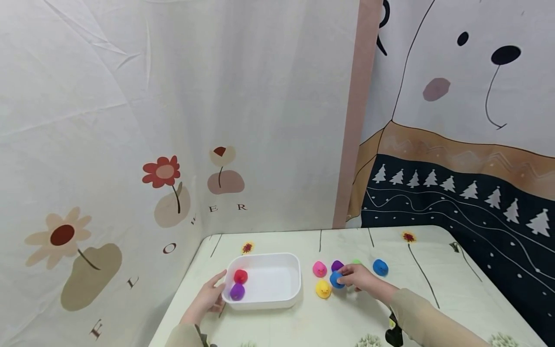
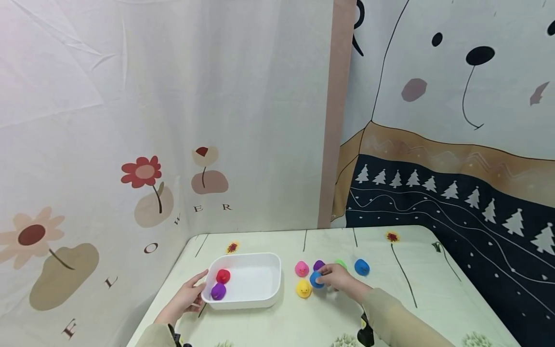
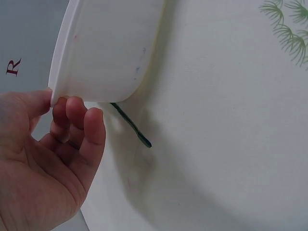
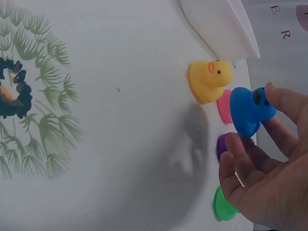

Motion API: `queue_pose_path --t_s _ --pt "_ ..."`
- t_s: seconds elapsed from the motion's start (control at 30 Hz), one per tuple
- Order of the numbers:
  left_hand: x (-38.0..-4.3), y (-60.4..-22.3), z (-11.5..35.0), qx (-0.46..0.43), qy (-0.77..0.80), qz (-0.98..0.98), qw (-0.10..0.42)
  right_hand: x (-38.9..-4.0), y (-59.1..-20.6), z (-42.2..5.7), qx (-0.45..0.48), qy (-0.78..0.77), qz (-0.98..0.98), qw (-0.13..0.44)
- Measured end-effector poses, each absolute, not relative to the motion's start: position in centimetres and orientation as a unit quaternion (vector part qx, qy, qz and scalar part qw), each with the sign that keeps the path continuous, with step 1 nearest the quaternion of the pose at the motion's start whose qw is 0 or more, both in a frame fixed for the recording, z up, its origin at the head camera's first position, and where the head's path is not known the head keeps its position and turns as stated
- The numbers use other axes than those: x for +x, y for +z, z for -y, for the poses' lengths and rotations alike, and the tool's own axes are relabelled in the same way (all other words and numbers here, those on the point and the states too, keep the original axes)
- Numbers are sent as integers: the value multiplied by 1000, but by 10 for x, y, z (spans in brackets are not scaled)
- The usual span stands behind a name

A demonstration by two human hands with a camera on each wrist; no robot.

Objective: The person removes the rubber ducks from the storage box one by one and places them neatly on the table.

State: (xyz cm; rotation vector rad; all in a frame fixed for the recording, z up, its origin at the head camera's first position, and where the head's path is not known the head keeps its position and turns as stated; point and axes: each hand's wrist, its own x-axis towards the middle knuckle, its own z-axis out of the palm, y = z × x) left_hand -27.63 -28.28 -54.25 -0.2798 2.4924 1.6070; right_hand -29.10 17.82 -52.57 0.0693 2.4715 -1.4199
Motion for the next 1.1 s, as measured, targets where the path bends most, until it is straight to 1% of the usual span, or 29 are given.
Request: queue_pose_path --t_s 0.3,0.63,1.1 --pt "-276 -543 284 -95 535 -835 81 -290 -533 -184 20 -488 -859 152" --pt "-276 -542 283 -95 540 -832 83 -288 -546 -188 18 -483 -865 135" --pt "-274 -539 281 -101 532 -836 87 -283 -550 -192 9 -460 -879 123"
